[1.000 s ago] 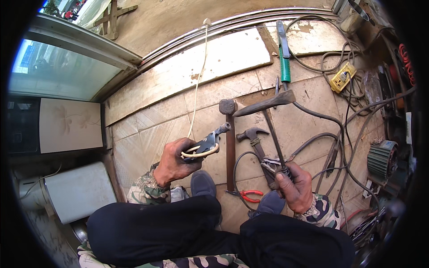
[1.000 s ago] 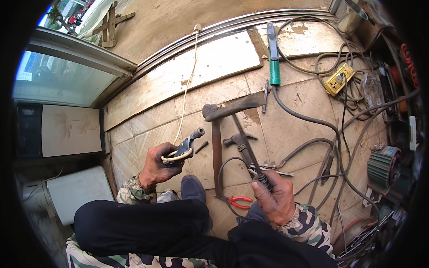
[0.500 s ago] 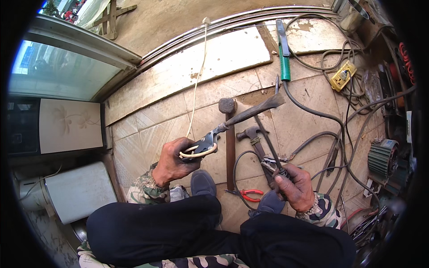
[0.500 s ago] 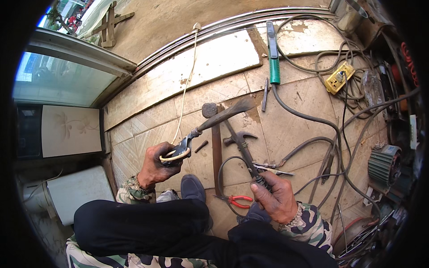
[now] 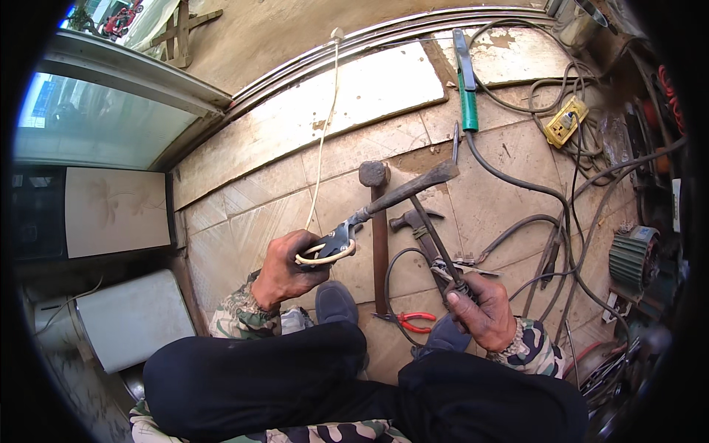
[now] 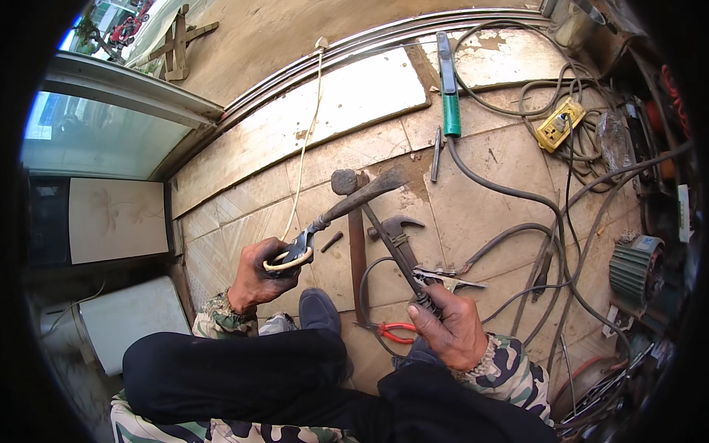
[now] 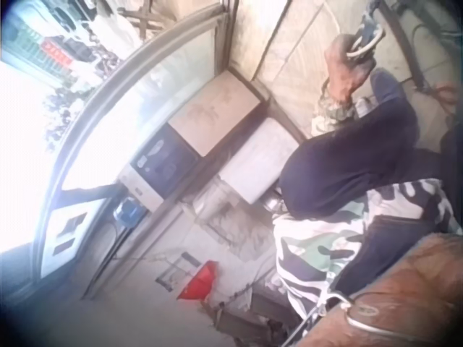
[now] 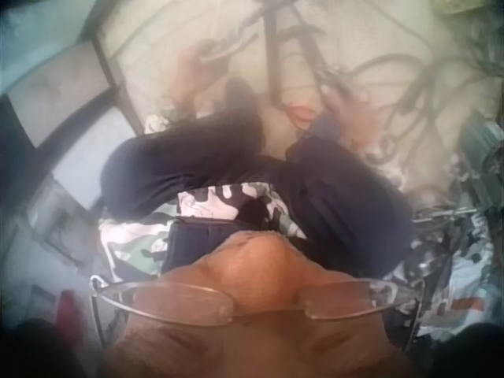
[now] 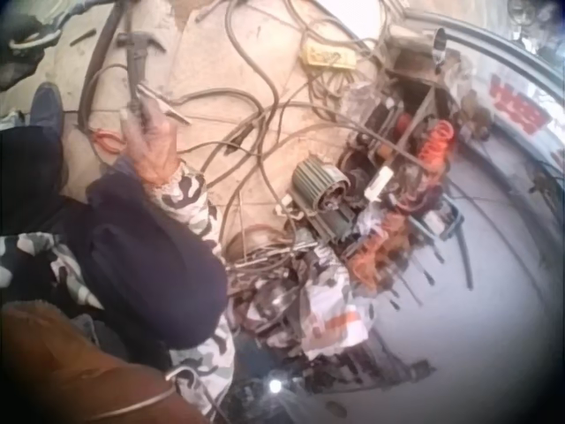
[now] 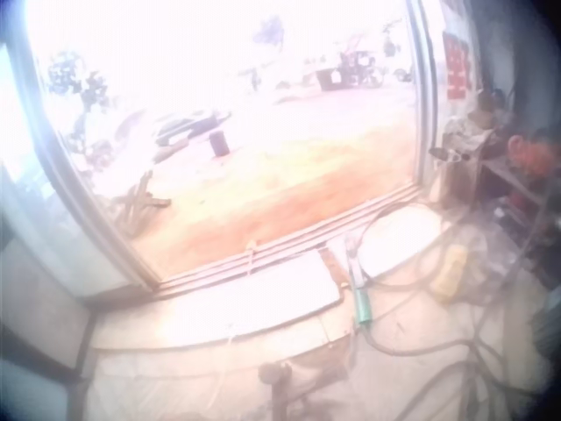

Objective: The person uses an angle grinder to smooth a metal part clamped in a vise, then uses a hammer and pliers to shape and adjust the metal piece. The person works on the floor in a cluttered workshop environment.

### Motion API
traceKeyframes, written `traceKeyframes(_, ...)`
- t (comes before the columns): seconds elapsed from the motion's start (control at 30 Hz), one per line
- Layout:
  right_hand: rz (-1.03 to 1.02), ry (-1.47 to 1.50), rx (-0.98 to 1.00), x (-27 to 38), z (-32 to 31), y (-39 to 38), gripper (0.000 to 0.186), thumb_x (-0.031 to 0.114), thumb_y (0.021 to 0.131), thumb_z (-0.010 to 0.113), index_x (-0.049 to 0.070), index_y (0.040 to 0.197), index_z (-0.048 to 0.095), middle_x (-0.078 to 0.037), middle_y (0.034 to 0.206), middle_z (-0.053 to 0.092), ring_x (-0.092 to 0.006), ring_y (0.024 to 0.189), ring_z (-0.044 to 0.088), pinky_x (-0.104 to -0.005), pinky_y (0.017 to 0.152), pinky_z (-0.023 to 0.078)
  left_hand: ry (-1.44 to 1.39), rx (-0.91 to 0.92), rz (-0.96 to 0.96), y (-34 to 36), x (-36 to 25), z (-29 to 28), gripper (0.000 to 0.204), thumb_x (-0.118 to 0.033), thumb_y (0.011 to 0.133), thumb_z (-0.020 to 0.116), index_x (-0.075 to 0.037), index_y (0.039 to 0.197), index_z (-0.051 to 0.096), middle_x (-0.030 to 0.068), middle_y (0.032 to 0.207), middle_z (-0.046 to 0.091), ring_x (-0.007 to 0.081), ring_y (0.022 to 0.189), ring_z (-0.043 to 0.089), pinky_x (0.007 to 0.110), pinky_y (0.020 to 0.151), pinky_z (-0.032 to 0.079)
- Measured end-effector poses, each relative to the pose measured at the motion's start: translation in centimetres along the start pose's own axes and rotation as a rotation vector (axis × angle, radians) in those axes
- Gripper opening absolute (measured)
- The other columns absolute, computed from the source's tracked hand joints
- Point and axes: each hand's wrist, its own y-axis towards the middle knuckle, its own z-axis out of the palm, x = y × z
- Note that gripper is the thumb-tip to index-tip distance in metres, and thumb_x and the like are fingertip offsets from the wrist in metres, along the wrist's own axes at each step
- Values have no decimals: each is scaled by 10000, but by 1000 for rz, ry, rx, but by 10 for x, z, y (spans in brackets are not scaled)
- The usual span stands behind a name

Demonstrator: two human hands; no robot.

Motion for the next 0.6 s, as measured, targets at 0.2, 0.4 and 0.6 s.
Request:
traceKeyframes(0.2,-87,-7,-44,-11,5,-1,142,118,1020,621,-23,1010,615,-47,655,574,-92,571,508,-274,537,414,33,-8,46,4,-4,-2,308,-67,654,822,-3,923,686,146,800,685,309,698,701,374,637,556)
traceKeyframes(0.4,-92,293,-249,-7,10,-6,164,116,985,678,-38,1018,632,-104,662,570,-138,577,529,-321,550,428,26,0,31,3,-2,-2,317,-72,650,831,-8,928,691,151,821,692,308,715,707,373,648,560)
traceKeyframes(0.6,-69,152,-139,-4,7,-6,191,147,1014,641,-42,1030,619,-94,691,589,-128,574,529,-301,547,424,34,12,45,-1,2,1,342,-72,653,830,-6,959,692,152,838,690,308,728,708,369,658,560)
